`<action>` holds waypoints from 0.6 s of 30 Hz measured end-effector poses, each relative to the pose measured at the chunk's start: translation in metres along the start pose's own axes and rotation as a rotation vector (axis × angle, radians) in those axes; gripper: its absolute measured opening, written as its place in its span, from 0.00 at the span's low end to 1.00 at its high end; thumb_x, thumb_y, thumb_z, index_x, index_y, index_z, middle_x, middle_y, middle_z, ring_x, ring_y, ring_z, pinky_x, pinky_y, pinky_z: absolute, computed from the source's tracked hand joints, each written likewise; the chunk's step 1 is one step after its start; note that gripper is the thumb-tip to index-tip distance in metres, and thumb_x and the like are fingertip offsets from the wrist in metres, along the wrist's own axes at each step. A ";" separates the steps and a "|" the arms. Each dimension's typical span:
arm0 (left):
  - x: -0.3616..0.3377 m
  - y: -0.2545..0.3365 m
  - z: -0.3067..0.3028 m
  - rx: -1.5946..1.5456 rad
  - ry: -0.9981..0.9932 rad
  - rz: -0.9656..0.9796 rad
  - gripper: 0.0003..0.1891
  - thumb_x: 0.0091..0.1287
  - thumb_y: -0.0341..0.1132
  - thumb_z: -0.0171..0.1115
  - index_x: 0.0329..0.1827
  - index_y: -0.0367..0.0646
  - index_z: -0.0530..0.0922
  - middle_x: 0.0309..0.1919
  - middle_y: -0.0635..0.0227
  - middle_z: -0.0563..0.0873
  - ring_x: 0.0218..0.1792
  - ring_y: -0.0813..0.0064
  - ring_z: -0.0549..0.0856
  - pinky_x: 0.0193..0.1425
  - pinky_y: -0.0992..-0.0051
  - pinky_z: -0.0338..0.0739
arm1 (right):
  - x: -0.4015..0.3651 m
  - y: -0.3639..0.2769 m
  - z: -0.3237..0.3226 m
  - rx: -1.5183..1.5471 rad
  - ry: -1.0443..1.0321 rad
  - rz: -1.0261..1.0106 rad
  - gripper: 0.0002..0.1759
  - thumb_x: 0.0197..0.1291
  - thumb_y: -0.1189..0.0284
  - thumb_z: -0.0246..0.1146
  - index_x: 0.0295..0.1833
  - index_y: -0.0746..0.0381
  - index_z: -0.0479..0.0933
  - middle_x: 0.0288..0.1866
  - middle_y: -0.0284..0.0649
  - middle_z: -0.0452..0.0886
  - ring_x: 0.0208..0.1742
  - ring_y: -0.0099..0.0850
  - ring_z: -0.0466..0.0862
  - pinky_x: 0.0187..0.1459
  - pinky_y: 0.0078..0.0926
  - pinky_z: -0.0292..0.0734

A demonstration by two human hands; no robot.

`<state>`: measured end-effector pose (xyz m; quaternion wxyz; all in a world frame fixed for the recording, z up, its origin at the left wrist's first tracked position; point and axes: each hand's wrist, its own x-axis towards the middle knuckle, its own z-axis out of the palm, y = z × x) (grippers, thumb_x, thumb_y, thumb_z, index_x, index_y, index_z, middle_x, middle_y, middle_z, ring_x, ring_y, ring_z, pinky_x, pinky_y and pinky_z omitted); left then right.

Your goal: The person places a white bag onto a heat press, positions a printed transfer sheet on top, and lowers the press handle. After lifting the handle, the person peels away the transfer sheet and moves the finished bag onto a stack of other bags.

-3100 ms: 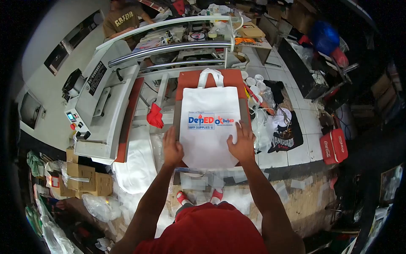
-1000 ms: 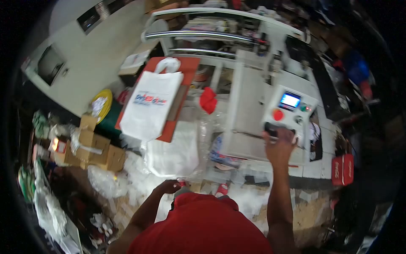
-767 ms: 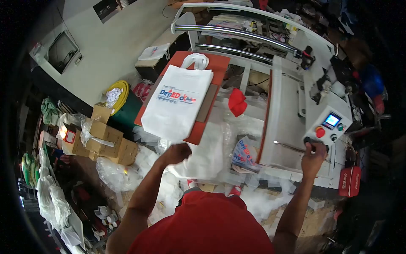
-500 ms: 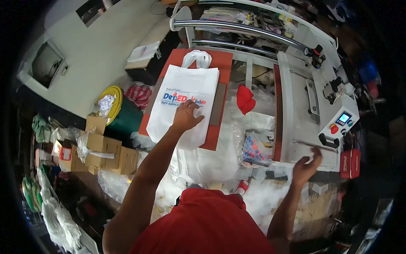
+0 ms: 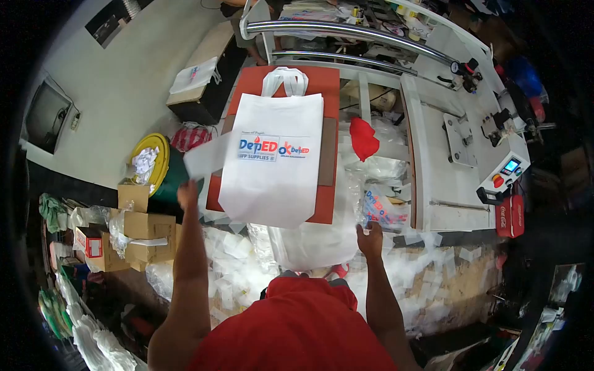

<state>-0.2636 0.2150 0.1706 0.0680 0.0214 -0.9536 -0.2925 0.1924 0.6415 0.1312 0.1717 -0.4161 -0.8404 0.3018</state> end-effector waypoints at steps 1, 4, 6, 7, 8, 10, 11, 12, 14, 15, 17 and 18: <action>-0.017 -0.039 -0.014 0.112 0.085 -0.169 0.21 0.63 0.48 0.59 0.38 0.35 0.85 0.35 0.47 0.87 0.39 0.45 0.87 0.43 0.51 0.79 | 0.006 -0.001 0.014 -0.061 -0.037 0.082 0.25 0.53 0.60 0.74 0.47 0.67 0.76 0.46 0.53 0.82 0.46 0.48 0.82 0.48 0.43 0.78; -0.103 -0.143 -0.046 0.298 -0.144 -0.419 0.23 0.61 0.47 0.56 0.42 0.33 0.83 0.40 0.40 0.86 0.45 0.43 0.86 0.49 0.50 0.79 | 0.019 0.012 0.050 -0.186 -0.173 0.088 0.36 0.46 0.51 0.77 0.49 0.69 0.74 0.46 0.55 0.82 0.49 0.48 0.83 0.50 0.44 0.78; -0.183 -0.180 -0.049 0.331 -0.136 -0.575 0.22 0.60 0.46 0.55 0.45 0.34 0.83 0.44 0.41 0.86 0.50 0.39 0.83 0.56 0.49 0.76 | 0.025 0.020 0.057 -0.138 -0.272 0.207 0.38 0.44 0.51 0.78 0.51 0.69 0.74 0.47 0.57 0.81 0.50 0.52 0.82 0.52 0.45 0.78; -0.224 -0.209 -0.047 0.303 -0.188 -0.570 0.25 0.59 0.46 0.55 0.49 0.34 0.82 0.48 0.39 0.84 0.54 0.39 0.82 0.59 0.49 0.75 | 0.028 0.023 0.059 -0.096 -0.357 0.334 0.40 0.41 0.51 0.79 0.53 0.68 0.74 0.49 0.60 0.81 0.51 0.55 0.82 0.54 0.45 0.77; -0.263 -0.207 -0.056 0.263 -0.282 -0.594 0.29 0.57 0.46 0.56 0.55 0.32 0.79 0.51 0.36 0.82 0.57 0.39 0.80 0.61 0.49 0.74 | 0.023 0.026 0.064 -0.094 -0.359 0.329 0.40 0.41 0.51 0.79 0.53 0.68 0.74 0.49 0.60 0.81 0.51 0.55 0.82 0.54 0.45 0.77; -0.330 -0.240 -0.046 0.401 -0.457 -0.802 0.32 0.58 0.49 0.56 0.58 0.31 0.78 0.54 0.39 0.82 0.59 0.42 0.80 0.63 0.53 0.75 | 0.013 0.033 0.066 -0.350 -0.076 0.071 0.40 0.40 0.52 0.79 0.53 0.69 0.76 0.46 0.59 0.83 0.49 0.55 0.84 0.53 0.43 0.79; -0.356 -0.265 -0.030 0.447 -0.504 -0.834 0.32 0.58 0.51 0.57 0.58 0.31 0.78 0.55 0.40 0.82 0.59 0.43 0.80 0.64 0.54 0.75 | 0.015 0.033 0.064 -0.350 -0.078 0.059 0.40 0.40 0.52 0.79 0.53 0.69 0.76 0.46 0.59 0.83 0.49 0.55 0.84 0.53 0.43 0.79; -0.370 -0.251 -0.032 0.442 -0.497 -0.843 0.32 0.58 0.51 0.57 0.58 0.31 0.78 0.55 0.40 0.82 0.59 0.43 0.80 0.64 0.54 0.75 | 0.016 0.032 0.062 -0.284 -0.195 0.176 0.40 0.42 0.52 0.78 0.54 0.68 0.75 0.49 0.57 0.83 0.52 0.53 0.83 0.55 0.44 0.77; -0.388 -0.206 -0.039 0.475 -0.344 -0.895 0.32 0.59 0.52 0.57 0.55 0.30 0.79 0.55 0.42 0.82 0.59 0.46 0.80 0.63 0.55 0.76 | 0.017 0.026 0.061 -0.209 -0.316 0.288 0.39 0.43 0.52 0.77 0.56 0.67 0.75 0.51 0.55 0.83 0.55 0.52 0.82 0.57 0.46 0.76; -0.386 -0.201 -0.037 0.447 -0.432 -0.775 0.29 0.60 0.51 0.56 0.53 0.32 0.80 0.53 0.41 0.83 0.58 0.45 0.81 0.63 0.55 0.76 | 0.015 0.021 0.060 -0.184 -0.219 0.269 0.36 0.44 0.55 0.77 0.54 0.67 0.76 0.48 0.55 0.84 0.52 0.52 0.84 0.54 0.45 0.77; -0.383 -0.197 -0.025 0.485 -0.540 -0.175 0.16 0.63 0.44 0.55 0.38 0.39 0.81 0.36 0.46 0.84 0.41 0.49 0.84 0.47 0.54 0.79 | 0.013 0.024 0.058 -0.154 -0.123 0.254 0.33 0.44 0.57 0.76 0.51 0.67 0.77 0.44 0.55 0.85 0.49 0.52 0.85 0.52 0.45 0.79; -0.379 -0.196 -0.011 0.531 -0.546 0.308 0.12 0.64 0.38 0.55 0.25 0.44 0.81 0.21 0.53 0.84 0.26 0.54 0.86 0.32 0.54 0.82 | 0.015 0.035 0.058 -0.132 -0.117 0.245 0.32 0.45 0.57 0.75 0.52 0.66 0.78 0.44 0.55 0.85 0.48 0.52 0.85 0.51 0.45 0.79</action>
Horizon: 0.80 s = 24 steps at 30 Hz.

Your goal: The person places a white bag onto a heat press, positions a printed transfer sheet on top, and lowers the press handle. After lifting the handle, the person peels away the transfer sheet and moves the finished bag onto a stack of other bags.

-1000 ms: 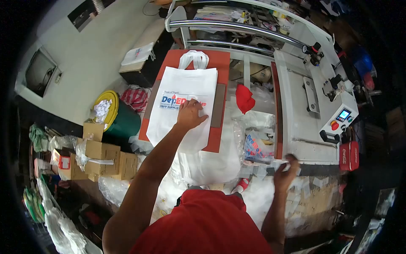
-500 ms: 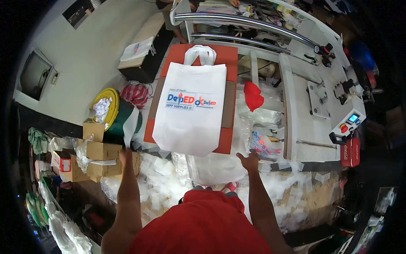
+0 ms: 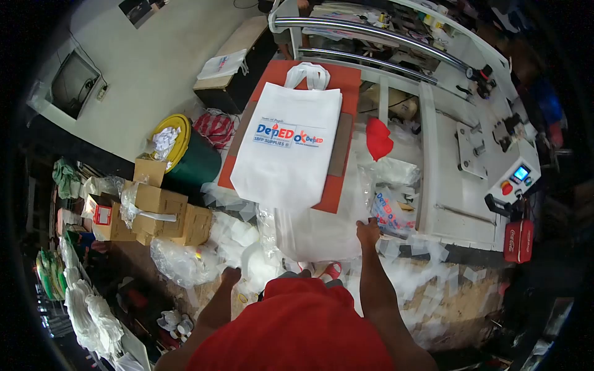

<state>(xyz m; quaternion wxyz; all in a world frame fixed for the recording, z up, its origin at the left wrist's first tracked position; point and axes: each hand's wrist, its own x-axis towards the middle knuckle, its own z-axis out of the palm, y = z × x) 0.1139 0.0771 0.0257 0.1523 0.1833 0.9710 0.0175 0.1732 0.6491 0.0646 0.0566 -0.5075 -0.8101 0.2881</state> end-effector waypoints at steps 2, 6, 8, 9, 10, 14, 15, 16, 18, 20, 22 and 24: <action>0.040 0.022 0.007 0.032 0.147 0.400 0.12 0.63 0.36 0.57 0.21 0.45 0.78 0.16 0.57 0.81 0.20 0.55 0.83 0.23 0.54 0.78 | 0.000 0.013 -0.016 0.062 -0.003 -0.096 0.29 0.47 0.58 0.73 0.52 0.64 0.79 0.44 0.54 0.86 0.44 0.53 0.85 0.49 0.44 0.79; 0.088 0.121 -0.021 -0.792 -0.176 -0.253 0.22 0.64 0.53 0.64 0.38 0.38 0.83 0.32 0.54 0.88 0.35 0.60 0.88 0.37 0.61 0.82 | -0.007 0.025 -0.065 0.284 -0.323 -0.033 0.29 0.50 0.65 0.73 0.56 0.68 0.76 0.45 0.50 0.86 0.43 0.41 0.85 0.46 0.38 0.80; 0.111 0.136 -0.006 -1.221 -0.785 -0.239 0.36 0.62 0.56 0.69 0.67 0.45 0.67 0.39 0.68 0.82 0.38 0.76 0.83 0.38 0.65 0.80 | -0.028 0.018 -0.096 0.550 -0.367 0.047 0.32 0.51 0.67 0.73 0.61 0.68 0.73 0.49 0.49 0.84 0.46 0.39 0.84 0.48 0.36 0.80; 0.071 0.215 -0.113 -1.035 -0.570 -0.436 0.45 0.61 0.58 0.69 0.76 0.51 0.55 0.49 0.62 0.81 0.49 0.69 0.83 0.45 0.60 0.80 | -0.043 0.013 -0.115 0.809 -0.421 0.126 0.36 0.53 0.69 0.72 0.66 0.68 0.69 0.53 0.49 0.82 0.50 0.37 0.83 0.50 0.35 0.79; 0.064 0.237 -0.125 -1.068 -0.566 -0.442 0.53 0.60 0.60 0.69 0.79 0.54 0.43 0.55 0.58 0.81 0.53 0.61 0.83 0.48 0.56 0.80 | -0.062 -0.002 -0.151 0.813 -0.469 0.153 0.42 0.55 0.72 0.72 0.73 0.68 0.60 0.56 0.49 0.80 0.51 0.39 0.82 0.52 0.36 0.80; 0.025 0.288 -0.213 -1.365 -0.653 -0.161 0.45 0.67 0.37 0.68 0.79 0.48 0.45 0.55 0.56 0.83 0.52 0.65 0.84 0.55 0.63 0.79 | -0.111 -0.020 -0.247 0.720 -0.302 0.224 0.42 0.55 0.74 0.72 0.75 0.60 0.61 0.49 0.47 0.84 0.45 0.34 0.84 0.46 0.32 0.81; 0.024 0.289 -0.230 -1.307 -0.578 -0.002 0.43 0.66 0.36 0.69 0.78 0.48 0.50 0.54 0.58 0.84 0.52 0.67 0.84 0.55 0.66 0.79 | -0.115 -0.014 -0.266 0.722 -0.240 0.075 0.40 0.57 0.71 0.70 0.74 0.56 0.63 0.42 0.43 0.85 0.41 0.28 0.83 0.44 0.29 0.80; 0.017 0.295 -0.278 -1.290 -0.527 0.136 0.39 0.65 0.36 0.68 0.76 0.45 0.56 0.55 0.52 0.82 0.52 0.65 0.83 0.54 0.67 0.79 | -0.130 -0.062 -0.313 0.157 -0.069 0.049 0.33 0.61 0.68 0.68 0.72 0.53 0.68 0.37 0.39 0.85 0.38 0.22 0.82 0.42 0.24 0.79; 0.039 0.305 -0.339 -1.233 -0.339 0.406 0.33 0.65 0.36 0.67 0.71 0.41 0.65 0.55 0.50 0.80 0.53 0.65 0.82 0.54 0.69 0.78 | -0.119 -0.071 -0.361 0.275 0.050 -0.189 0.24 0.64 0.67 0.63 0.66 0.52 0.75 0.37 0.36 0.83 0.36 0.17 0.77 0.40 0.19 0.75; 0.069 0.311 -0.426 -1.182 -0.328 0.609 0.28 0.63 0.38 0.68 0.66 0.41 0.73 0.51 0.61 0.83 0.54 0.73 0.80 0.55 0.73 0.76 | -0.090 -0.110 -0.406 0.332 0.202 -0.510 0.22 0.67 0.64 0.61 0.65 0.55 0.77 0.50 0.37 0.85 0.50 0.20 0.79 0.55 0.20 0.72; 0.112 0.315 -0.505 -1.278 -0.290 0.743 0.17 0.67 0.37 0.65 0.57 0.46 0.80 0.41 0.75 0.85 0.42 0.83 0.81 0.44 0.80 0.73 | -0.096 -0.201 -0.444 0.495 0.354 -0.554 0.27 0.69 0.53 0.59 0.61 0.63 0.79 0.55 0.40 0.84 0.59 0.27 0.79 0.63 0.25 0.69; 0.107 0.300 -0.602 -1.203 0.033 0.870 0.16 0.66 0.34 0.66 0.56 0.45 0.80 0.30 0.79 0.79 0.33 0.85 0.78 0.37 0.81 0.71 | -0.100 -0.268 -0.472 0.689 0.503 -0.739 0.24 0.69 0.57 0.63 0.62 0.61 0.79 0.53 0.38 0.85 0.55 0.24 0.80 0.58 0.21 0.71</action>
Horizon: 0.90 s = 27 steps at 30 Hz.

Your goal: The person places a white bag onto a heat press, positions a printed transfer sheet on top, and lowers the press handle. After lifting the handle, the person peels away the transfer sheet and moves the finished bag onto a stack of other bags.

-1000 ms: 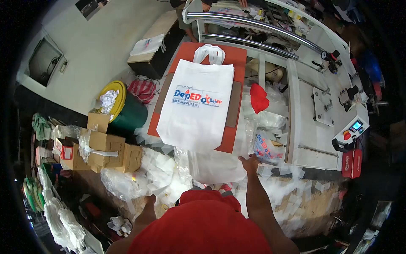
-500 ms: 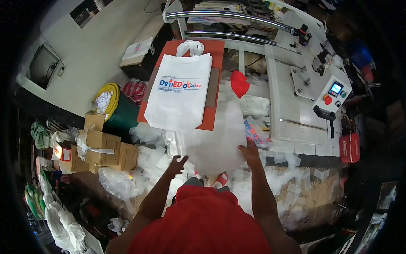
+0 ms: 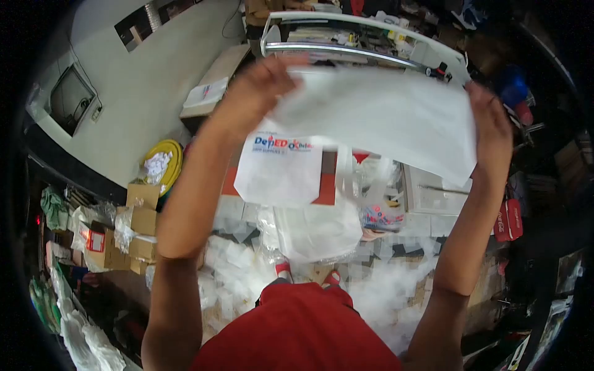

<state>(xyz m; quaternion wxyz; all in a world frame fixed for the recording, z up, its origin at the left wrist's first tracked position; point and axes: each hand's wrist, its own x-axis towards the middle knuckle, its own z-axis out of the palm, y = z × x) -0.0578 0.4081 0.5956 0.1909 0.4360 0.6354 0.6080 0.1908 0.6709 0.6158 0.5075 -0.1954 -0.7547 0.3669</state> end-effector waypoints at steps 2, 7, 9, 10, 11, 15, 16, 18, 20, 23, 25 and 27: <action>0.015 0.033 -0.039 -0.094 0.123 0.459 0.22 0.66 0.31 0.65 0.64 0.47 0.76 0.30 0.80 0.74 0.28 0.89 0.68 0.32 0.83 0.65 | 0.014 -0.043 0.031 0.126 0.062 -0.151 0.23 0.68 0.59 0.64 0.62 0.61 0.79 0.52 0.37 0.85 0.51 0.21 0.81 0.53 0.17 0.73; 0.004 0.018 -0.119 0.724 0.736 1.023 0.21 0.67 0.24 0.54 0.64 0.39 0.75 0.32 0.74 0.74 0.33 0.83 0.71 0.38 0.79 0.67 | 0.010 -0.047 0.154 -0.090 0.427 -0.961 0.18 0.69 0.71 0.63 0.63 0.61 0.78 0.49 0.39 0.87 0.28 0.18 0.71 0.31 0.19 0.69; 0.018 -0.059 -0.128 0.881 0.815 0.871 0.24 0.64 0.25 0.50 0.64 0.43 0.77 0.28 0.59 0.72 0.32 0.59 0.74 0.38 0.61 0.71 | -0.014 0.018 0.217 -0.115 0.267 -0.846 0.17 0.67 0.77 0.60 0.61 0.62 0.79 0.46 0.45 0.87 0.27 0.25 0.74 0.32 0.23 0.71; 0.026 -0.115 -0.130 0.853 0.785 0.691 0.24 0.64 0.26 0.50 0.65 0.45 0.77 0.30 0.56 0.73 0.33 0.55 0.76 0.40 0.58 0.72 | -0.041 0.038 0.243 -0.180 0.081 -0.438 0.17 0.67 0.76 0.57 0.59 0.60 0.79 0.40 0.47 0.86 0.26 0.27 0.73 0.31 0.25 0.71; 0.019 -0.168 -0.127 0.892 0.645 0.299 0.26 0.66 0.29 0.51 0.69 0.51 0.73 0.38 0.47 0.78 0.42 0.46 0.80 0.48 0.53 0.76 | -0.065 0.083 0.274 -0.105 0.006 -0.277 0.14 0.67 0.73 0.57 0.56 0.60 0.80 0.38 0.51 0.84 0.28 0.34 0.79 0.32 0.32 0.74; -0.065 -0.396 -0.109 1.023 0.121 -0.376 0.27 0.69 0.37 0.49 0.73 0.53 0.68 0.59 0.45 0.76 0.57 0.43 0.80 0.61 0.52 0.77 | -0.220 0.270 0.319 -0.484 -0.506 0.103 0.18 0.62 0.69 0.58 0.56 0.60 0.79 0.48 0.54 0.83 0.50 0.52 0.83 0.54 0.46 0.78; -0.080 -0.365 -0.097 0.948 0.135 -0.543 0.26 0.68 0.36 0.50 0.72 0.51 0.69 0.56 0.45 0.77 0.55 0.43 0.80 0.58 0.52 0.78 | -0.234 0.252 0.317 -0.478 -0.381 0.046 0.19 0.62 0.70 0.59 0.59 0.60 0.78 0.45 0.53 0.82 0.48 0.52 0.81 0.53 0.46 0.76; -0.090 -0.363 -0.096 0.896 0.206 -0.449 0.26 0.68 0.35 0.52 0.71 0.50 0.71 0.54 0.45 0.77 0.53 0.42 0.80 0.56 0.53 0.79 | -0.239 0.216 0.309 -0.571 -0.372 0.033 0.19 0.62 0.70 0.60 0.58 0.60 0.78 0.44 0.52 0.81 0.47 0.52 0.80 0.52 0.45 0.75; -0.099 -0.381 -0.095 0.887 0.383 -0.183 0.26 0.65 0.32 0.55 0.68 0.47 0.73 0.51 0.42 0.76 0.49 0.41 0.80 0.50 0.53 0.80 | -0.249 0.210 0.306 -0.662 -0.364 0.009 0.18 0.62 0.70 0.60 0.58 0.60 0.78 0.43 0.51 0.79 0.46 0.51 0.78 0.50 0.45 0.74; -0.101 -0.392 -0.096 0.924 0.414 -0.130 0.25 0.65 0.30 0.54 0.68 0.49 0.73 0.53 0.42 0.76 0.46 0.41 0.82 0.48 0.53 0.82 | -0.256 0.213 0.307 -0.587 -0.293 -0.001 0.18 0.62 0.70 0.60 0.58 0.58 0.78 0.47 0.49 0.75 0.47 0.50 0.74 0.48 0.47 0.72; -0.103 -0.387 -0.096 0.892 0.402 -0.156 0.26 0.64 0.29 0.54 0.67 0.48 0.74 0.51 0.43 0.76 0.45 0.41 0.82 0.48 0.54 0.82 | -0.256 0.207 0.306 -0.704 -0.282 -0.036 0.18 0.62 0.70 0.61 0.59 0.56 0.78 0.54 0.47 0.72 0.53 0.49 0.73 0.50 0.50 0.70; -0.104 -0.383 -0.096 0.862 0.397 -0.181 0.26 0.63 0.29 0.55 0.67 0.46 0.74 0.49 0.43 0.76 0.44 0.41 0.82 0.48 0.54 0.81 | -0.258 0.207 0.307 -0.714 -0.293 -0.016 0.19 0.62 0.70 0.61 0.59 0.55 0.77 0.56 0.47 0.72 0.55 0.49 0.72 0.52 0.51 0.69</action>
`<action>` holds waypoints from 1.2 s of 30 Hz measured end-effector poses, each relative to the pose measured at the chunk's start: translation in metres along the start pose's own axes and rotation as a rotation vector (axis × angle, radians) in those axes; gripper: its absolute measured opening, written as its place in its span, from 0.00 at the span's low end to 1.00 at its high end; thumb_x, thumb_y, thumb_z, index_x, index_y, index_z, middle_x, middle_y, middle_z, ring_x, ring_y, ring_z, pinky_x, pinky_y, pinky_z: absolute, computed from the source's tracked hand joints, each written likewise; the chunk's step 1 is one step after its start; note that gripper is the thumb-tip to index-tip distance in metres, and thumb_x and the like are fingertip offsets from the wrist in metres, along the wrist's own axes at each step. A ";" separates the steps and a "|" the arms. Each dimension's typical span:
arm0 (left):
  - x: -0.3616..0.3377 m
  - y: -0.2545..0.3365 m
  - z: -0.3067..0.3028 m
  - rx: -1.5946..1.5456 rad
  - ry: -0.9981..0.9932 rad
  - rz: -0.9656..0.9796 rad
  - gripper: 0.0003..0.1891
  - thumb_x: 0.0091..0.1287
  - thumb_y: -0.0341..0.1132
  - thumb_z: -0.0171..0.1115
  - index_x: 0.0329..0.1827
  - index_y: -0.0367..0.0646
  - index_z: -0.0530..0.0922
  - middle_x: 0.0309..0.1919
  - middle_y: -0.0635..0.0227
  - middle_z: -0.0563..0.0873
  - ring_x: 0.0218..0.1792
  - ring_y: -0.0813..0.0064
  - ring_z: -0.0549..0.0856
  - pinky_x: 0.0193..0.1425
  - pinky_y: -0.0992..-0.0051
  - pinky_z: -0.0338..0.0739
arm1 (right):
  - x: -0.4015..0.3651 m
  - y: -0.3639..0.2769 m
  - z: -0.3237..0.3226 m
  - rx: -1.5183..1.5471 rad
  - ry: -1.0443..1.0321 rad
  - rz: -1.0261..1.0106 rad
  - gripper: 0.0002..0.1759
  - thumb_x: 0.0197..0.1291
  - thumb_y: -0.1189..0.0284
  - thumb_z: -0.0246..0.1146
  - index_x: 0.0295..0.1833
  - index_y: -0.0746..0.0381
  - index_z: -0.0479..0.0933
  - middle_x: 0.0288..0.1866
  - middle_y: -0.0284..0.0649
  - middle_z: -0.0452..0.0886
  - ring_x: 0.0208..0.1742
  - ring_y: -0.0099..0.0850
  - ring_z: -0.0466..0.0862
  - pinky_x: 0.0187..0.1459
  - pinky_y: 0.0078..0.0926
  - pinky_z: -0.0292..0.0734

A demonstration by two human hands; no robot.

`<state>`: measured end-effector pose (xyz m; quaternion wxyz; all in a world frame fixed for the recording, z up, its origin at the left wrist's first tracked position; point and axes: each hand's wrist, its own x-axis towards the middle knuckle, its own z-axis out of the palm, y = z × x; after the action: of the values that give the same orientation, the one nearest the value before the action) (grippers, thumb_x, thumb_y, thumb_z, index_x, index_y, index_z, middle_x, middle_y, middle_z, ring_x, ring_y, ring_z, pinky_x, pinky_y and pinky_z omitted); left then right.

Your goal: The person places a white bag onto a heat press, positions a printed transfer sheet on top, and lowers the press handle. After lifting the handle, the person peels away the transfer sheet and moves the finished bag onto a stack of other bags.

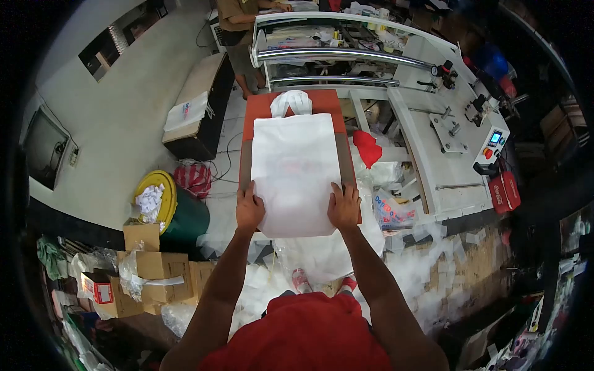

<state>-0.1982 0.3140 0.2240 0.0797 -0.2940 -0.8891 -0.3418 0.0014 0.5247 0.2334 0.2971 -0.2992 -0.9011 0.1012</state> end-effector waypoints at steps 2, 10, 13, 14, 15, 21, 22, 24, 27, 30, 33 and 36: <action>0.000 0.002 0.000 -0.034 0.024 -0.009 0.25 0.61 0.29 0.54 0.65 0.42 0.75 0.50 0.42 0.76 0.47 0.41 0.81 0.49 0.55 0.81 | 0.001 0.001 0.001 -0.006 -0.014 0.011 0.20 0.62 0.70 0.61 0.60 0.55 0.77 0.58 0.46 0.72 0.57 0.49 0.71 0.53 0.52 0.68; -0.001 -0.007 0.008 0.044 0.067 0.102 0.26 0.58 0.27 0.54 0.64 0.39 0.74 0.54 0.38 0.76 0.50 0.40 0.81 0.54 0.52 0.79 | -0.002 0.012 0.004 0.091 -0.037 0.078 0.24 0.58 0.70 0.63 0.62 0.58 0.74 0.59 0.48 0.72 0.59 0.50 0.71 0.56 0.52 0.68; -0.006 -0.003 -0.007 -0.068 -0.024 -0.059 0.23 0.63 0.26 0.54 0.63 0.36 0.74 0.47 0.50 0.79 0.45 0.51 0.81 0.53 0.59 0.76 | 0.000 0.025 -0.022 0.315 0.069 0.090 0.25 0.56 0.75 0.64 0.61 0.61 0.71 0.57 0.50 0.72 0.56 0.52 0.73 0.57 0.47 0.70; -0.016 -0.053 0.011 -0.129 0.112 -0.065 0.25 0.63 0.24 0.57 0.66 0.40 0.74 0.52 0.54 0.82 0.51 0.61 0.82 0.55 0.64 0.77 | 0.000 0.036 -0.039 0.392 0.120 0.091 0.21 0.56 0.77 0.63 0.56 0.62 0.73 0.53 0.50 0.74 0.55 0.51 0.74 0.56 0.46 0.70; -0.023 -0.013 -0.018 -0.319 0.110 -0.272 0.20 0.69 0.28 0.53 0.63 0.35 0.74 0.55 0.51 0.79 0.55 0.59 0.80 0.57 0.63 0.75 | -0.012 0.065 -0.042 0.368 0.152 0.130 0.18 0.56 0.78 0.63 0.54 0.62 0.74 0.50 0.49 0.75 0.53 0.50 0.75 0.55 0.45 0.70; -0.205 -0.149 -0.042 0.383 0.152 -0.386 0.20 0.74 0.34 0.50 0.64 0.29 0.69 0.60 0.42 0.76 0.58 0.50 0.79 0.64 0.58 0.73 | -0.122 0.322 0.033 0.065 -0.129 0.464 0.14 0.54 0.76 0.64 0.48 0.63 0.77 0.45 0.48 0.81 0.50 0.47 0.79 0.55 0.45 0.72; -0.239 -0.135 -0.041 0.284 0.050 -0.565 0.21 0.73 0.31 0.52 0.65 0.28 0.66 0.59 0.40 0.76 0.58 0.46 0.79 0.63 0.57 0.75 | -0.123 0.354 0.047 0.000 -0.254 0.525 0.18 0.53 0.74 0.65 0.52 0.61 0.77 0.49 0.49 0.81 0.53 0.49 0.79 0.56 0.49 0.71; -0.307 -0.110 -0.048 0.546 -0.335 -0.353 0.14 0.66 0.25 0.56 0.54 0.31 0.73 0.47 0.45 0.79 0.46 0.44 0.80 0.53 0.57 0.78 | -0.116 0.410 0.090 -0.039 -0.325 0.564 0.25 0.50 0.71 0.67 0.57 0.59 0.76 0.57 0.50 0.77 0.59 0.51 0.75 0.59 0.51 0.70; -0.380 -0.074 -0.058 0.437 -0.878 -0.258 0.12 0.60 0.30 0.62 0.46 0.38 0.79 0.35 0.52 0.84 0.41 0.52 0.84 0.46 0.61 0.80 | -0.068 0.447 0.136 -0.125 -0.417 0.580 0.33 0.47 0.68 0.69 0.64 0.55 0.72 0.66 0.48 0.70 0.66 0.52 0.70 0.62 0.58 0.67; -0.416 -0.065 -0.043 0.389 -1.221 -0.573 0.14 0.63 0.36 0.64 0.47 0.37 0.81 0.39 0.51 0.88 0.41 0.59 0.89 0.46 0.63 0.84 | -0.044 0.468 0.178 -0.185 -0.454 0.520 0.33 0.48 0.68 0.68 0.63 0.52 0.73 0.67 0.44 0.71 0.68 0.51 0.69 0.62 0.63 0.65; -0.390 -0.011 -0.011 0.128 -1.307 -0.898 0.19 0.65 0.46 0.64 0.49 0.39 0.81 0.43 0.57 0.89 0.45 0.60 0.89 0.48 0.64 0.83 | -0.027 0.472 0.180 -0.166 -0.604 0.511 0.25 0.49 0.69 0.68 0.57 0.51 0.77 0.64 0.41 0.75 0.68 0.49 0.70 0.63 0.63 0.63; -0.306 0.066 0.038 0.140 -1.479 -0.562 0.18 0.67 0.46 0.61 0.48 0.40 0.81 0.43 0.56 0.88 0.45 0.56 0.88 0.49 0.64 0.83 | -0.051 0.466 0.154 0.029 -0.463 0.494 0.12 0.50 0.74 0.66 0.43 0.53 0.80 0.49 0.42 0.82 0.57 0.46 0.78 0.60 0.54 0.67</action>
<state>0.0912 0.2341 0.1275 -0.6022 -0.2038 -0.7718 -0.0088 0.1656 0.8664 -0.0818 0.0555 -0.4732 -0.8435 0.2482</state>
